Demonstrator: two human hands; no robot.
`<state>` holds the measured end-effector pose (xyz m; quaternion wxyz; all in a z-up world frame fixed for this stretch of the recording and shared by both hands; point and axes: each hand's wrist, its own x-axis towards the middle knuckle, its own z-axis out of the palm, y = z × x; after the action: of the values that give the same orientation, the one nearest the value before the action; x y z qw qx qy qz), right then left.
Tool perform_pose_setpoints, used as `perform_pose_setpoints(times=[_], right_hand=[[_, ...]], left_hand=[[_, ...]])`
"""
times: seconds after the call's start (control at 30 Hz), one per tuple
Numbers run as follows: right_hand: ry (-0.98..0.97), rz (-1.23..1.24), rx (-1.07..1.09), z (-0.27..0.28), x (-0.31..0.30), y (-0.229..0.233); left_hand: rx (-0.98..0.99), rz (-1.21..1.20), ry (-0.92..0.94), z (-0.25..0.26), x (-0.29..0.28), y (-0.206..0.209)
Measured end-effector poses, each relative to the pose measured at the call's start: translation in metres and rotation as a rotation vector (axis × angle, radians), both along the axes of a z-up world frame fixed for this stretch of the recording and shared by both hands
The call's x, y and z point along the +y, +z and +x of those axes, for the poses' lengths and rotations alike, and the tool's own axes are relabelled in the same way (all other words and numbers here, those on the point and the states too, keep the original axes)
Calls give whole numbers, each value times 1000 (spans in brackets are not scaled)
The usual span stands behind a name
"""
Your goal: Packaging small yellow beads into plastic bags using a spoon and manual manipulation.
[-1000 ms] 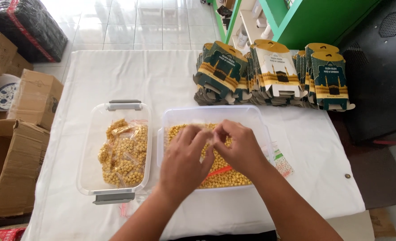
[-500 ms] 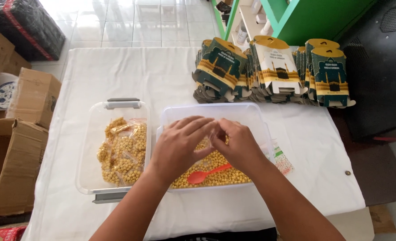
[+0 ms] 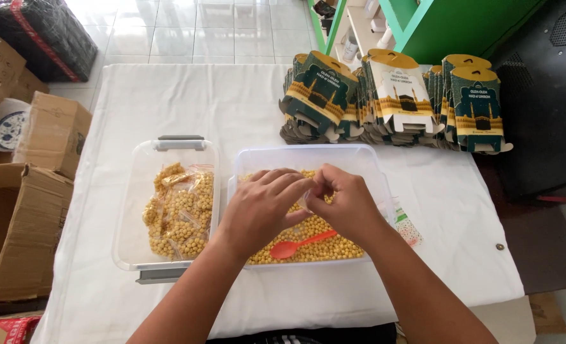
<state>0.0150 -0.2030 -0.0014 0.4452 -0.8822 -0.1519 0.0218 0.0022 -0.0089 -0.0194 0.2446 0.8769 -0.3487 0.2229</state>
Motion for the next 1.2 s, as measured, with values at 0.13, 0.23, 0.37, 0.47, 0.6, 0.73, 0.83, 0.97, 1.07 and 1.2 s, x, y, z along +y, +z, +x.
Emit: perform_pose_setpoints(times=[0.13, 0.23, 0.37, 0.47, 0.6, 0.73, 0.83, 0.97, 1.07, 1.2], right_hand=[[-8, 33, 26, -2, 0, 4], [-12, 30, 24, -2, 0, 5], [1, 89, 26, -4, 3, 15], [3, 165, 34, 0, -2, 13], [29, -222, 109, 5, -1, 35], [322, -776, 229, 12, 10, 27], [739, -926, 151, 22, 11, -11], [832, -927, 125, 22, 8, -33], [851, -843, 131, 22, 4, -31], [761, -795, 110, 24, 7, -35]], left_hand=[[-17, -2, 13, -1, 0, -5], [-30, -5, 17, -1, 0, -6], [-7, -44, 48, 0, -1, -7], [59, -88, 83, 3, -1, -7], [168, -136, 159, 5, 3, -6], [286, -157, 190, 6, 8, -1], [365, -243, 201, 5, 7, 4], [370, -250, 198, 7, 8, 0], [373, -263, 199, 8, 9, -5], [372, -278, 207, 9, 8, -4]])
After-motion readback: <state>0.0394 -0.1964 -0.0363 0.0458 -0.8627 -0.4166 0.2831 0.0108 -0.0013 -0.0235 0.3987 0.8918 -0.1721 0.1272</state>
